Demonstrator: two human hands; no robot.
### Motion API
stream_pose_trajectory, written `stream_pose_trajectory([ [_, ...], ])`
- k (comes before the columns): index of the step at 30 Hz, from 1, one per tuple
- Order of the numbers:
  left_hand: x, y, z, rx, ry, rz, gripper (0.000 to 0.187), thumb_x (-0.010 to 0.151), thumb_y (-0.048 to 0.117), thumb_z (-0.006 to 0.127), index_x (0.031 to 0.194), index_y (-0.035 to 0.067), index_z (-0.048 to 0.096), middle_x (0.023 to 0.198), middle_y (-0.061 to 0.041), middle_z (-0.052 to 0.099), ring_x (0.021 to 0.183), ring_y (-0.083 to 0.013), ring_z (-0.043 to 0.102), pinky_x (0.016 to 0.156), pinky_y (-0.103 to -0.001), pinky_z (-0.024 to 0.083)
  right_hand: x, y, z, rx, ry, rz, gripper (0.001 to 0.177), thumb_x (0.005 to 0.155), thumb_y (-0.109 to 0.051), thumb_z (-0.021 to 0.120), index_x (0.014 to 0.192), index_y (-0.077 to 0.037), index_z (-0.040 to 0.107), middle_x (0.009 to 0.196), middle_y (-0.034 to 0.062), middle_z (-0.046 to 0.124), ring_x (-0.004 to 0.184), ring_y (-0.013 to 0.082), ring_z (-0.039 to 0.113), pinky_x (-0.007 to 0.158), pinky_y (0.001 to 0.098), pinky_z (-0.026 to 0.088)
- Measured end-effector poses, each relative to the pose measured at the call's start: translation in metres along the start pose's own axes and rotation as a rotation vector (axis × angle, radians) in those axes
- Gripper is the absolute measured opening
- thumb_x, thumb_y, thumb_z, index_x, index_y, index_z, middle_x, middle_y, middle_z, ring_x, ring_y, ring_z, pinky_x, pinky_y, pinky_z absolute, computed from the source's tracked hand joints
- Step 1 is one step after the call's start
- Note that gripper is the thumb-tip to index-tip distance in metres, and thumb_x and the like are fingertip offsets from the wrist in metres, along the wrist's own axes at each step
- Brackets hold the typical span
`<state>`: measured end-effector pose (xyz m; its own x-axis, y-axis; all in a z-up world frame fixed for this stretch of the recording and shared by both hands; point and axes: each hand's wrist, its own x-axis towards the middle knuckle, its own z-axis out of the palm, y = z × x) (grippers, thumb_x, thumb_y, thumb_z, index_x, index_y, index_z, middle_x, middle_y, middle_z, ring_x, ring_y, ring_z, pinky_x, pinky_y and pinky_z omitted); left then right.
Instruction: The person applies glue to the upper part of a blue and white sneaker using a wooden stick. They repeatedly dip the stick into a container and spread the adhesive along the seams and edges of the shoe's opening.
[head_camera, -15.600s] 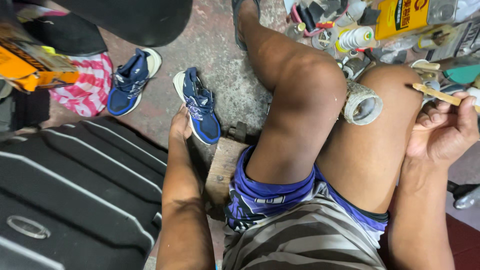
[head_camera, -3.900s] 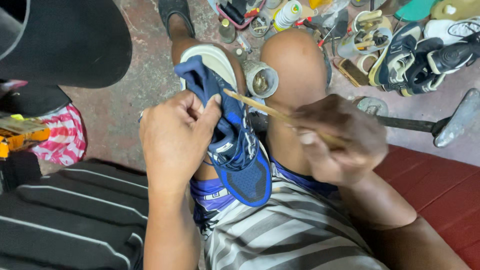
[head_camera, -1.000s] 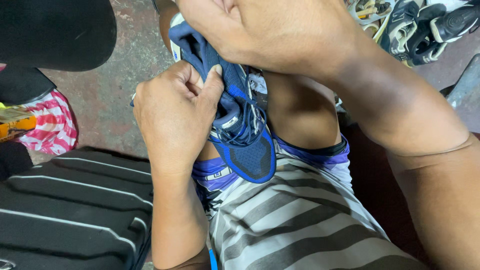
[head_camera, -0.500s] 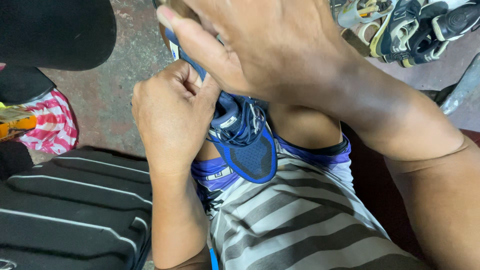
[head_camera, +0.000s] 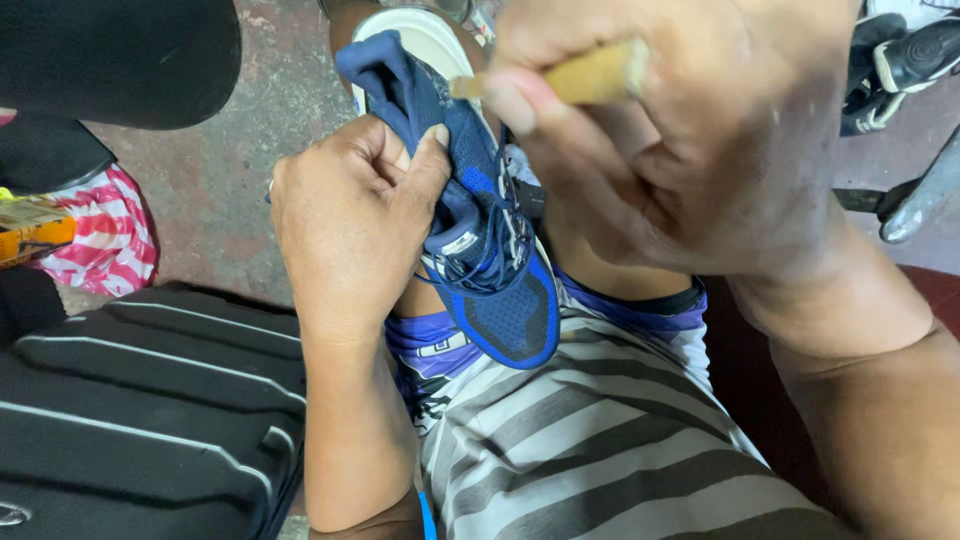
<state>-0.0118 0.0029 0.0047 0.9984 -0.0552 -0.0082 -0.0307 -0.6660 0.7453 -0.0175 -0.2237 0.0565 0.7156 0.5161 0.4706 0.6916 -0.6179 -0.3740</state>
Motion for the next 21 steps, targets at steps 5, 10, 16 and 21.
stream_pose_trajectory([
  [5,0.001,0.0,0.003,0.012,0.006,-0.014,0.041,0.091,0.032,0.08,0.064,0.005,0.064,0.056,-0.011,0.063,0.05,-0.028,0.065,0.054,-0.039,0.049,-0.012,0.004,0.014,0.072,-0.015,0.016,0.003,0.113,-0.008,0.062,0.113,-0.006,0.06,0.107,0.0057,0.068,0.093,0.0218,0.066,0.081,0.0303,0.05],
  [10,0.002,-0.001,0.005,0.062,0.029,0.02,0.041,0.09,0.034,0.079,0.064,0.005,0.065,0.056,-0.012,0.063,0.051,-0.032,0.064,0.053,-0.042,0.049,-0.009,0.007,0.02,0.06,-0.035,-0.001,0.006,0.114,-0.008,0.063,0.112,-0.006,0.059,0.106,0.0072,0.067,0.095,0.0252,0.066,0.084,0.0318,0.052],
  [16,0.002,-0.005,0.007,0.051,0.041,0.029,0.042,0.089,0.034,0.079,0.064,0.005,0.065,0.057,-0.014,0.063,0.054,-0.0348,0.065,0.055,-0.044,0.05,-0.007,0.002,0.023,0.031,0.024,-0.039,0.008,0.111,-0.009,0.067,0.111,-0.006,0.06,0.103,0.0076,0.067,0.093,0.0265,0.067,0.082,0.034,0.054],
  [21,0.001,-0.008,0.007,0.032,0.05,0.043,0.041,0.089,0.035,0.079,0.065,0.004,0.064,0.06,-0.016,0.063,0.057,-0.0378,0.065,0.056,-0.046,0.05,-0.006,-0.004,0.032,-0.061,0.072,-0.148,0.015,0.102,-0.008,0.079,0.109,-0.007,0.066,0.101,0.0071,0.067,0.088,0.0266,0.067,0.073,0.036,0.053],
])
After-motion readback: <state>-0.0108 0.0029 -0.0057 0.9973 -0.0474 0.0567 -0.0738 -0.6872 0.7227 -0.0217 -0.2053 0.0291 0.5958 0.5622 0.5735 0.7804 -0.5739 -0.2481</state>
